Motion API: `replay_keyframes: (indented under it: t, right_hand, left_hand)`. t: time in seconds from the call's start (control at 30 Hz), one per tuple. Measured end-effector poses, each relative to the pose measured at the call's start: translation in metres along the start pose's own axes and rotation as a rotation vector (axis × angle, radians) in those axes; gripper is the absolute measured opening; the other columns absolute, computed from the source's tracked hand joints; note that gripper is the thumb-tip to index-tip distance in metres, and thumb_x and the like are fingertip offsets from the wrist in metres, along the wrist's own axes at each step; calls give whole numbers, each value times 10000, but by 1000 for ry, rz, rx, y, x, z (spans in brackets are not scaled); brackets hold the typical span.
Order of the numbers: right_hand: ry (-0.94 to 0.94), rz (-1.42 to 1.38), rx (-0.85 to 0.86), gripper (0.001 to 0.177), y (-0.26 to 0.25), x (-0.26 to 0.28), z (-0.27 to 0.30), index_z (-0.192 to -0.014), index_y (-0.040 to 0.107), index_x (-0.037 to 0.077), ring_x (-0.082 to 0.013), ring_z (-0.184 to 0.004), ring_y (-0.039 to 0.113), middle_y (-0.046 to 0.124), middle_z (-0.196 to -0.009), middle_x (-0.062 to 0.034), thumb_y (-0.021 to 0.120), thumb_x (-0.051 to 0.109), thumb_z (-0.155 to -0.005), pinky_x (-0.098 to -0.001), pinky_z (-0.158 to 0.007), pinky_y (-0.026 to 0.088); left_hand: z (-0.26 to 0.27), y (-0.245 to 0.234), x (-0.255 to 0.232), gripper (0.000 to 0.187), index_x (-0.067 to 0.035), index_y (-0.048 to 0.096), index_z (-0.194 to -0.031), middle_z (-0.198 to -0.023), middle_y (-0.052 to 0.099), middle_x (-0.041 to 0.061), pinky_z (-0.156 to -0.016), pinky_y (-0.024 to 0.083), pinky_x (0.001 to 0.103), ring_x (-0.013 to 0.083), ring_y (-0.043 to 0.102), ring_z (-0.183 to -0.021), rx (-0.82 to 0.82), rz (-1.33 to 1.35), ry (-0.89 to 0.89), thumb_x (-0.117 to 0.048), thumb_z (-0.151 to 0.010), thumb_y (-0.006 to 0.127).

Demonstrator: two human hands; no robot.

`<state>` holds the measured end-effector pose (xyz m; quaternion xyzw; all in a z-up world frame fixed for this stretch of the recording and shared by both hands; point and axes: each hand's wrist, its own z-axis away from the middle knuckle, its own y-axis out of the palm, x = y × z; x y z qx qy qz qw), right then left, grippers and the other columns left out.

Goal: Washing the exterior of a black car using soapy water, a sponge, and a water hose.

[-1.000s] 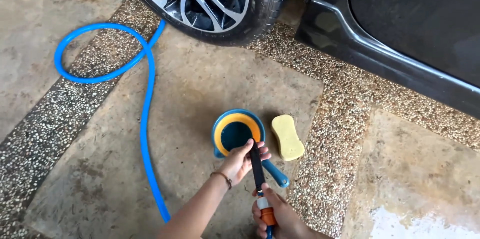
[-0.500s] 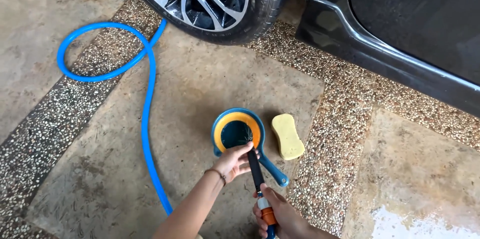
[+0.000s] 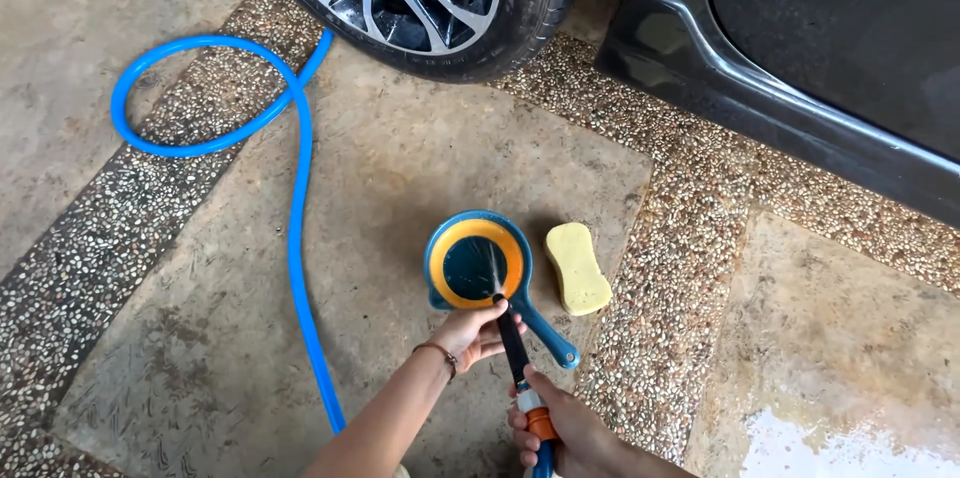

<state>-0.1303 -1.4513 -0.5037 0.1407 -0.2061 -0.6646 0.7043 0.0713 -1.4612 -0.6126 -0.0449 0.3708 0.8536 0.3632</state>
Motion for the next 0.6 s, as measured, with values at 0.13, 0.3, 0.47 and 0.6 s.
replay_keyframes:
  t: [0.13,0.3,0.47,0.6]
  right_hand:
    - [17,41,25,415,3,-3,0,-1129,476,69,-168,-486,445,478,-700,-71,453,473,-1037,-337,-474,422]
    - [-8,51,19,412,10,-1,5,-1122,480,66,-160,-482,438,488,-700,-69,462,469,-1034,-334,-471,419]
    - [23,21,-21,410,12,6,9,-1099,507,59,-137,-478,407,488,-702,-61,462,462,-1040,-317,-470,411]
    - [53,-14,36,389,14,9,17,-1064,489,70,-136,-485,415,480,-705,-53,456,456,-1037,-315,-472,422]
  left_hand:
    - [0,-6,-1,293,-68,634,-1124,-1072,743,132,-909,629,405,249,757,-1043,-116,-144,-39,-268,-936,737]
    - [25,7,-14,319,-107,629,-1113,-1006,704,46,-875,654,404,221,752,-1002,-90,-142,-23,-351,-926,713]
    - [11,-37,-17,386,-22,644,-1103,-1007,712,157,-818,647,426,317,718,-952,-161,-192,-37,-351,-1045,451]
    - [-4,-81,-30,294,33,647,-1126,-1028,708,211,-870,661,457,335,710,-970,-251,-196,78,-182,-1060,458]
